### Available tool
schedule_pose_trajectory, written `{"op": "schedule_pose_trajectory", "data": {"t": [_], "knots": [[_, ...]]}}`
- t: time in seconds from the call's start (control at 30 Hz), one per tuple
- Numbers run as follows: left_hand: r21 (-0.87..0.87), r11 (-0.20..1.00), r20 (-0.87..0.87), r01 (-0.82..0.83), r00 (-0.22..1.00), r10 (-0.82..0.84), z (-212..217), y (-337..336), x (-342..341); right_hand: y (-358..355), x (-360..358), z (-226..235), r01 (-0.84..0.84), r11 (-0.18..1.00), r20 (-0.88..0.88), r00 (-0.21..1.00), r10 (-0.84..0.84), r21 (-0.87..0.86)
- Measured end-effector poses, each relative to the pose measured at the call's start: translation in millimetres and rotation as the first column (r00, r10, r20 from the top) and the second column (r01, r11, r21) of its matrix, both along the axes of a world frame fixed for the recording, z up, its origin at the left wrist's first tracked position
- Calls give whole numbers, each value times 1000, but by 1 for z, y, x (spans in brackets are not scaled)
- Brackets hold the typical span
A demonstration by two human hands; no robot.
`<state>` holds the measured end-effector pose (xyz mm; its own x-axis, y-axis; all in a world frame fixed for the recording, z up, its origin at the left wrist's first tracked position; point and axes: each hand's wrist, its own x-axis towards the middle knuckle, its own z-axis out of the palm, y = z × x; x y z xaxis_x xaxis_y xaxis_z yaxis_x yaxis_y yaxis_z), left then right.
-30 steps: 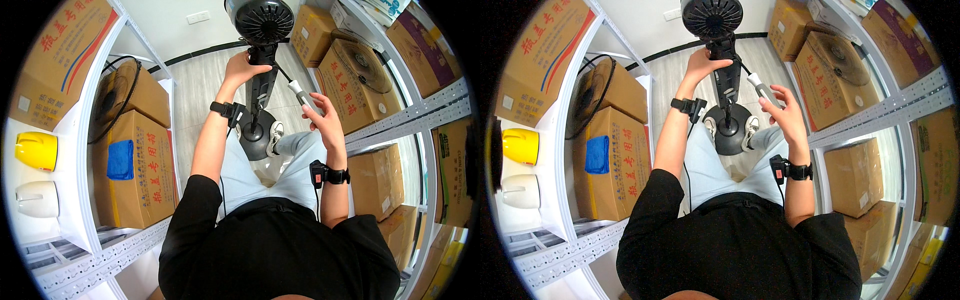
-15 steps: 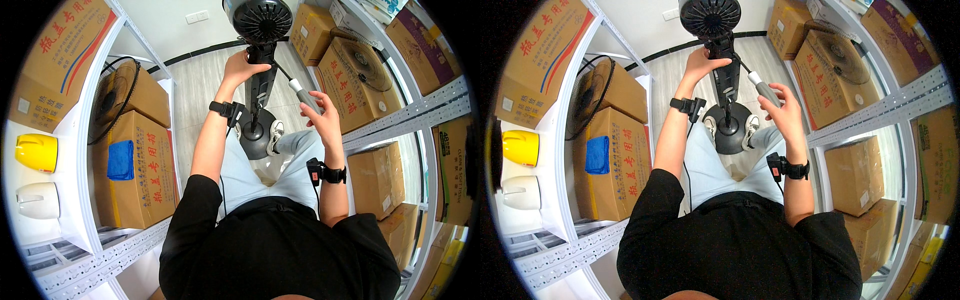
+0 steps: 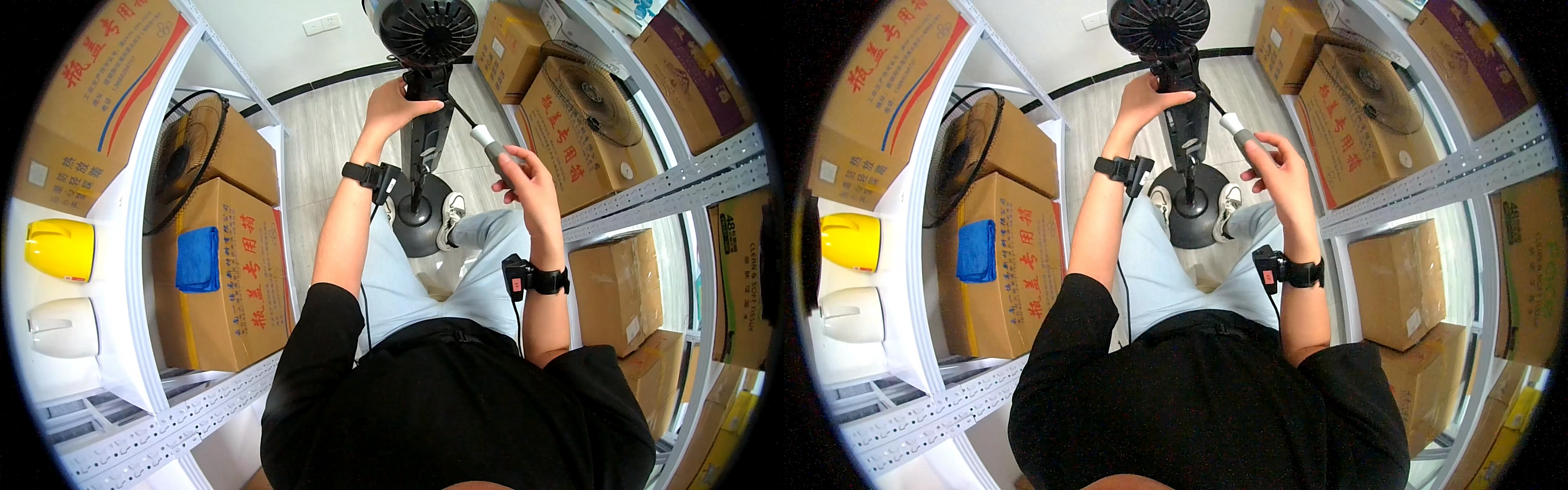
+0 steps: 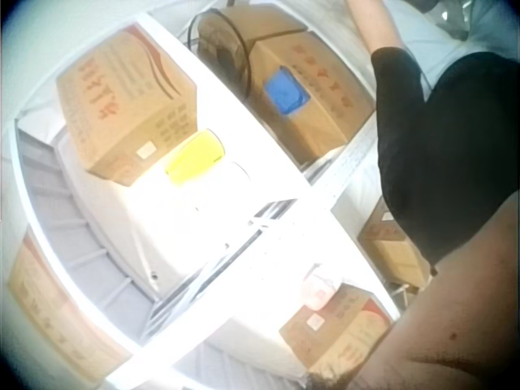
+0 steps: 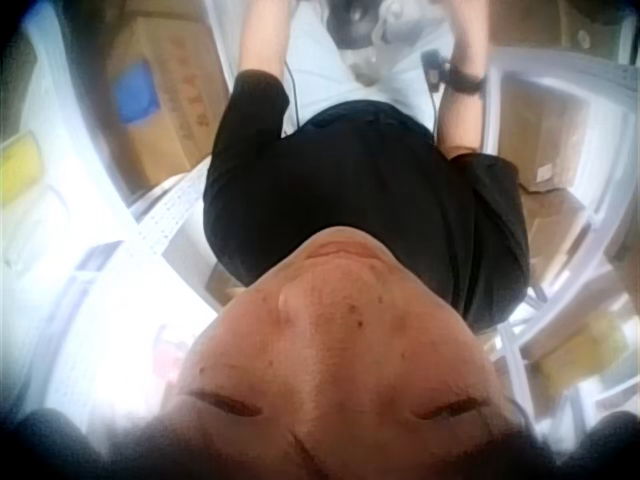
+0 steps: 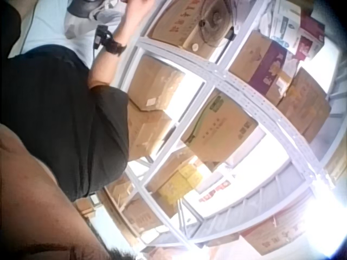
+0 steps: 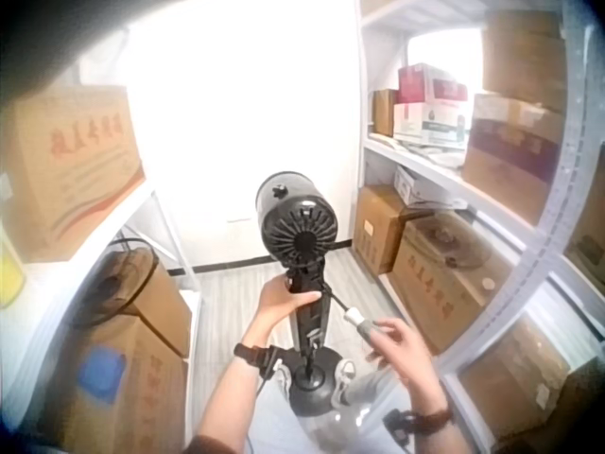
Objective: The person assembles a standing fan by connecting internal wires and securing the housing with a screwdriver. They then attach the fan head to the stand and tighten the mounting screws.
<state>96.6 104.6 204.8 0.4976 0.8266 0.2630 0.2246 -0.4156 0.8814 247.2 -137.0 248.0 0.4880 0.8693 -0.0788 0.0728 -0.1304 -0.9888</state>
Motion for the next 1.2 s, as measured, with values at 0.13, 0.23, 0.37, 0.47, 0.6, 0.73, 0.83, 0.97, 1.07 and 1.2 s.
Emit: {"op": "schedule_pose_trajectory", "data": {"t": [0.13,0.23,0.37,0.47,0.6,0.73,0.83,0.97,1.07,1.2], "knots": [[-4,1000,-23,-4,1000,4,4,-2,-2,-1,2,2,-44,999,-245,968,47,18],[38,999,4,-13,1000,13,-3,3,1,-1,-3,1,-28,1000,-33,999,28,-14],[21,1000,12,-3,1000,3,-3,1,1,0,-16,4,7,998,350,937,13,-57],[7,1000,42,9,999,-9,-3,2,1,2,-8,5,-77,996,15,997,78,-54],[-2,1000,17,1,1000,-1,-2,1,1,3,5,-1,-166,984,-410,894,179,69],[27,1000,2,-13,1000,13,-3,1,2,2,-8,0,-50,997,42,998,52,-52],[12,1000,1,-6,1000,6,0,-2,0,4,-8,3,-6,997,178,984,20,-75],[79,994,-79,-80,993,86,5,-10,-2,-2,-4,7,1,997,158,987,11,-72],[124,984,-154,-130,977,149,7,-15,-4,-16,1,9,7,998,133,991,2,-69],[-227,974,458,9,883,99,-32,-18,-11,-35,13,-21,23,998,-79,997,-19,51]]}}
